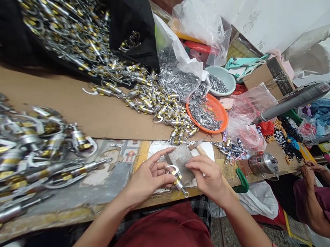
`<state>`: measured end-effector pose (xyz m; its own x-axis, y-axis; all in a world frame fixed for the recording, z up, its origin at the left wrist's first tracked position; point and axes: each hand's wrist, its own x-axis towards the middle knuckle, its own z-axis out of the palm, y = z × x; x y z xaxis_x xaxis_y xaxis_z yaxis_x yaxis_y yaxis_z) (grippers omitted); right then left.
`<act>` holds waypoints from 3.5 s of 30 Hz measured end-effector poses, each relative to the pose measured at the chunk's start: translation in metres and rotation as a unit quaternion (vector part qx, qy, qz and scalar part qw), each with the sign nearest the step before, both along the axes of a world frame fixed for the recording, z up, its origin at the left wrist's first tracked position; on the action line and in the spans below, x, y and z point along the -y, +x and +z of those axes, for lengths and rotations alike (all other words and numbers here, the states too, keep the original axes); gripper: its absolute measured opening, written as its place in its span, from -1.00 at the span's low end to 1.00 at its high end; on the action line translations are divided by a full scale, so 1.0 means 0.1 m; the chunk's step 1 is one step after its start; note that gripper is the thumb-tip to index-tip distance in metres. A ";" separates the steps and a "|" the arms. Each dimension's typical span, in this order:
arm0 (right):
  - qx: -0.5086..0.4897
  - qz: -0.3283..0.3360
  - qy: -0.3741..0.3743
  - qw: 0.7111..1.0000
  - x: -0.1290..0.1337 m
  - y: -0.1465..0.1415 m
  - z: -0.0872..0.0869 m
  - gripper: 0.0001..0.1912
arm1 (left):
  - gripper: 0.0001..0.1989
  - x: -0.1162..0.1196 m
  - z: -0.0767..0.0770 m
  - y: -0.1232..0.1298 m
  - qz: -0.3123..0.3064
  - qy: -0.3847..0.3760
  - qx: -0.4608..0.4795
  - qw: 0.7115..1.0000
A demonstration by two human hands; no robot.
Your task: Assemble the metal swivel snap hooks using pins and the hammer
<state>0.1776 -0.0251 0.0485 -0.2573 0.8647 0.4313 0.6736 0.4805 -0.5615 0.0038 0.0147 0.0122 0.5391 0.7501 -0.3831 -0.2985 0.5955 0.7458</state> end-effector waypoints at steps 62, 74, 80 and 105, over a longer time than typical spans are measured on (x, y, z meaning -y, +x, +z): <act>0.053 -0.020 -0.056 0.997 0.06 -0.18 -0.18 -0.72 | -0.09 0.02 -0.10 0.02 0.010 0.009 0.036 0.999; 0.072 -0.023 -0.034 0.997 0.06 -0.16 -0.20 -0.72 | -0.10 0.02 -0.12 0.03 0.010 0.011 0.053 0.998; 0.081 -0.025 -0.019 0.996 0.07 -0.16 -0.23 -0.70 | -0.12 0.01 -0.18 0.03 0.011 0.020 0.066 0.998; 0.027 -0.055 0.004 0.998 0.11 -0.19 -0.30 -0.73 | -0.10 0.02 -0.09 0.01 0.013 0.027 0.061 0.998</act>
